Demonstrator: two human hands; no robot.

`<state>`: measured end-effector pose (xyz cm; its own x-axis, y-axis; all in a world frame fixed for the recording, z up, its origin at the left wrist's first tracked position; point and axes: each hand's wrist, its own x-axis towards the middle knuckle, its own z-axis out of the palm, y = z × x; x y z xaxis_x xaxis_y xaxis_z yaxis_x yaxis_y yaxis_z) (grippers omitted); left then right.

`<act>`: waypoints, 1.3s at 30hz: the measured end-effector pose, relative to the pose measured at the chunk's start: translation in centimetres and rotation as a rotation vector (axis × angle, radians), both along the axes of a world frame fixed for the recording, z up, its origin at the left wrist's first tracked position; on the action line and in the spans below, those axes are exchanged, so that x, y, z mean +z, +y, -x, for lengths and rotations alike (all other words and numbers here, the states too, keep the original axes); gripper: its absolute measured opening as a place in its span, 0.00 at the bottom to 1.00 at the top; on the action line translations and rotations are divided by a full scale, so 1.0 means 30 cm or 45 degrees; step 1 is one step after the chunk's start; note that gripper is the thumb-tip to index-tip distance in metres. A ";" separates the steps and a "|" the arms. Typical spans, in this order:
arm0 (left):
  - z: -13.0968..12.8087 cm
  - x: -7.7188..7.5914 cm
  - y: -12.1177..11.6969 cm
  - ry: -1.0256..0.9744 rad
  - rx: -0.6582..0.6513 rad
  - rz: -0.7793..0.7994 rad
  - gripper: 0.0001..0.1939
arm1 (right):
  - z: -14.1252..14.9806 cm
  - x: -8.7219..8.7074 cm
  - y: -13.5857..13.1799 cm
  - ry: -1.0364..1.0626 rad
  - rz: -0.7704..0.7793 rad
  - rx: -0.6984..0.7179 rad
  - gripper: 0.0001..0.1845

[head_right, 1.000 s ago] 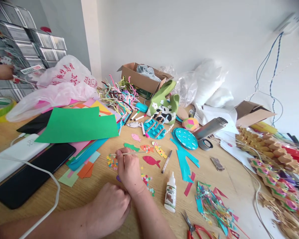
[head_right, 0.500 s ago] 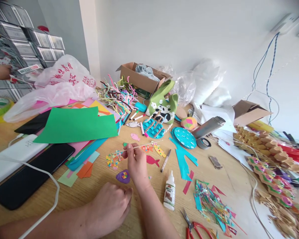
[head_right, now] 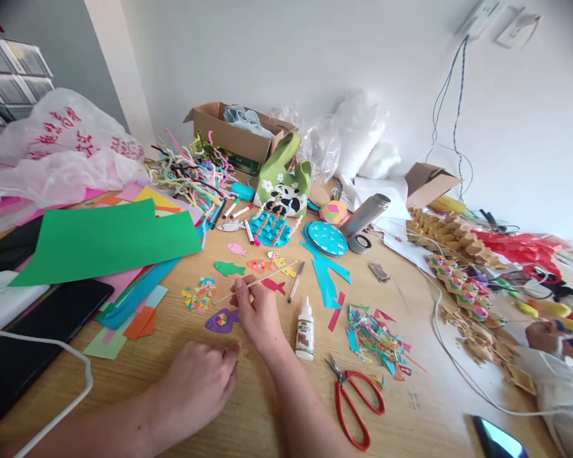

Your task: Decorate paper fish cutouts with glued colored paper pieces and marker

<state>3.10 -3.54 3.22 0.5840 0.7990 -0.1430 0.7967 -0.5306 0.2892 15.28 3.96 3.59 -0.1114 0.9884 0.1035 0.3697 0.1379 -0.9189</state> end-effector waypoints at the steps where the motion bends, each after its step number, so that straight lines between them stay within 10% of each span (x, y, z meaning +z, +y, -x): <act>1: 0.000 -0.001 0.000 -0.011 0.011 0.001 0.13 | -0.005 -0.002 -0.003 -0.002 0.010 -0.002 0.23; 7: 0.025 0.002 0.018 -0.247 0.175 -0.015 0.11 | -0.026 0.004 0.000 0.029 0.042 0.026 0.15; 12: 0.110 0.042 0.104 -0.965 0.575 -0.003 0.19 | -0.031 0.013 -0.003 -0.005 0.026 0.097 0.12; 16: 0.152 0.047 0.166 -0.897 0.680 -0.053 0.17 | -0.030 0.022 -0.009 -0.109 -0.032 0.180 0.13; 26: 0.139 0.104 0.108 -0.453 0.477 -0.310 0.16 | -0.026 0.112 0.024 -0.418 -0.087 0.375 0.12; 32: 0.137 -0.013 0.019 -0.419 0.230 -0.688 0.13 | -0.032 0.164 0.044 -0.571 -0.033 0.523 0.10; 39: 0.122 -0.087 -0.005 -0.431 0.142 -0.646 0.15 | -0.031 0.159 0.044 -0.645 -0.104 0.569 0.10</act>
<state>-0.56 -3.69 0.60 0.4398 0.7774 0.4497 0.7633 -0.5874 0.2690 16.23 5.29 8.35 -0.5616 0.8274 0.0035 0.6433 0.4392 -0.6271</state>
